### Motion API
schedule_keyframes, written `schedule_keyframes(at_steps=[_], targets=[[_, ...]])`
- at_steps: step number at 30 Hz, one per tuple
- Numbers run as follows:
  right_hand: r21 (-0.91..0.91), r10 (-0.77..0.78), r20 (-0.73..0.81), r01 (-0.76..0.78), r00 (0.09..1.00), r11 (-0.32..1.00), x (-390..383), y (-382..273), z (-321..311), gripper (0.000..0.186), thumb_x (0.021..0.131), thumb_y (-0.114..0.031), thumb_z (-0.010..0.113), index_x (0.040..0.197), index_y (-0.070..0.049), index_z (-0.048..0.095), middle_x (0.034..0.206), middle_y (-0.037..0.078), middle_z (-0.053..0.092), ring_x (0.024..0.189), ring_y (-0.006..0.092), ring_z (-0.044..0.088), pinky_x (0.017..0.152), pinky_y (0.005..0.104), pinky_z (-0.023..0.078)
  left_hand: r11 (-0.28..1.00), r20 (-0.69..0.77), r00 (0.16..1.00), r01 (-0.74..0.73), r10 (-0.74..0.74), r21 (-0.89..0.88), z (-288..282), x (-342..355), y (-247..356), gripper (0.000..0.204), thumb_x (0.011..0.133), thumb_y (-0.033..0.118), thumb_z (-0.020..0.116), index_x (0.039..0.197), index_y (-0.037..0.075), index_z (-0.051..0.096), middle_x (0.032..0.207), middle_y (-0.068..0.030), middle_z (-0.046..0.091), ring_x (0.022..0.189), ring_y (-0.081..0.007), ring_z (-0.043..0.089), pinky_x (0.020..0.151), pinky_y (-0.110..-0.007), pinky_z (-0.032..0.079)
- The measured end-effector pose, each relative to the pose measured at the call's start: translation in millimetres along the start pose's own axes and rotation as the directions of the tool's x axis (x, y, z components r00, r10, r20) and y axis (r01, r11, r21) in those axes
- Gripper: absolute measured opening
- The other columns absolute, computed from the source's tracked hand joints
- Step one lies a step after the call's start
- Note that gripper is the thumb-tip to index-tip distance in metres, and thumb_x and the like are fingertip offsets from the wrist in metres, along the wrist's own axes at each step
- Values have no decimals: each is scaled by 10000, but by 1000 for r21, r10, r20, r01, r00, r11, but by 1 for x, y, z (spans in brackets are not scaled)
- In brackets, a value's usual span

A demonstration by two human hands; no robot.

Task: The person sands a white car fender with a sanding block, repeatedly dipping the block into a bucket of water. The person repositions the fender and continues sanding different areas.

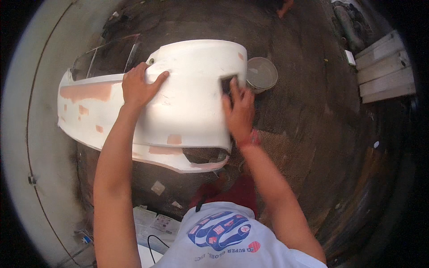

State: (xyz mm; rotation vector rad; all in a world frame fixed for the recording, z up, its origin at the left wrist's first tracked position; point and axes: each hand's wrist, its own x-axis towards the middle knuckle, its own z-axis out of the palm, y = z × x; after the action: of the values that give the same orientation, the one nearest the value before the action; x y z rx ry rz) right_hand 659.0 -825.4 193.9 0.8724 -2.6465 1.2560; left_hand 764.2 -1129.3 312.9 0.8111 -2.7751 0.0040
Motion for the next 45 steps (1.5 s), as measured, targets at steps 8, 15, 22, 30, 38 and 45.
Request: schedule_keyframes(at_steps=[8,15,22,30,38,45], targets=[[-6,-14,-5,14,1000,1000,-69,3,0,674,1049,-265,730,1674,-131,518,1368,272,575,1259,448,575,1119,574,478,999,-42,999,8,-6,42,10,-3,-8,758,929,737,744,1196,29,725,1162,-202,764,1150,-395,707,1035,-524,513],[176,338,-79,-321,938,931,26,68,-2,668,1061,-277,725,1676,-127,514,1349,270,578,1263,479,578,1110,587,479,999,8,1000,-18,18,-42,0,14,17,751,932,716,755,1203,16,717,1137,-228,765,1115,-423,713,1017,-530,523],[85,106,-9,-105,994,991,-83,19,-8,631,1107,-335,635,1666,-74,506,1386,316,579,1286,487,574,1140,548,471,999,18,999,35,-35,-6,5,1,-7,714,949,701,741,1185,27,709,1152,-245,750,1098,-453,702,997,-544,517],[235,411,-18,-395,911,888,0,90,13,652,1096,-286,660,1696,-106,480,1399,308,588,1305,495,577,1159,589,450,998,-21,999,-50,49,-35,3,11,10,609,1001,614,735,1113,16,708,1075,-245,751,1043,-451,716,933,-531,535],[281,427,112,-441,897,853,-41,84,9,670,1098,-255,665,1710,-95,445,1412,282,582,1331,473,582,1159,542,471,995,-17,999,-31,30,-93,-2,6,13,599,1006,591,737,1113,2,710,1078,-247,755,1035,-451,719,932,-527,537],[315,384,90,-392,919,865,-93,74,13,637,1106,-263,653,1696,-104,472,1366,252,637,1316,450,592,1145,541,487,996,-58,997,-54,50,-64,8,1,-1,593,1012,586,740,1098,0,708,1071,-250,756,1016,-455,720,917,-523,542]])
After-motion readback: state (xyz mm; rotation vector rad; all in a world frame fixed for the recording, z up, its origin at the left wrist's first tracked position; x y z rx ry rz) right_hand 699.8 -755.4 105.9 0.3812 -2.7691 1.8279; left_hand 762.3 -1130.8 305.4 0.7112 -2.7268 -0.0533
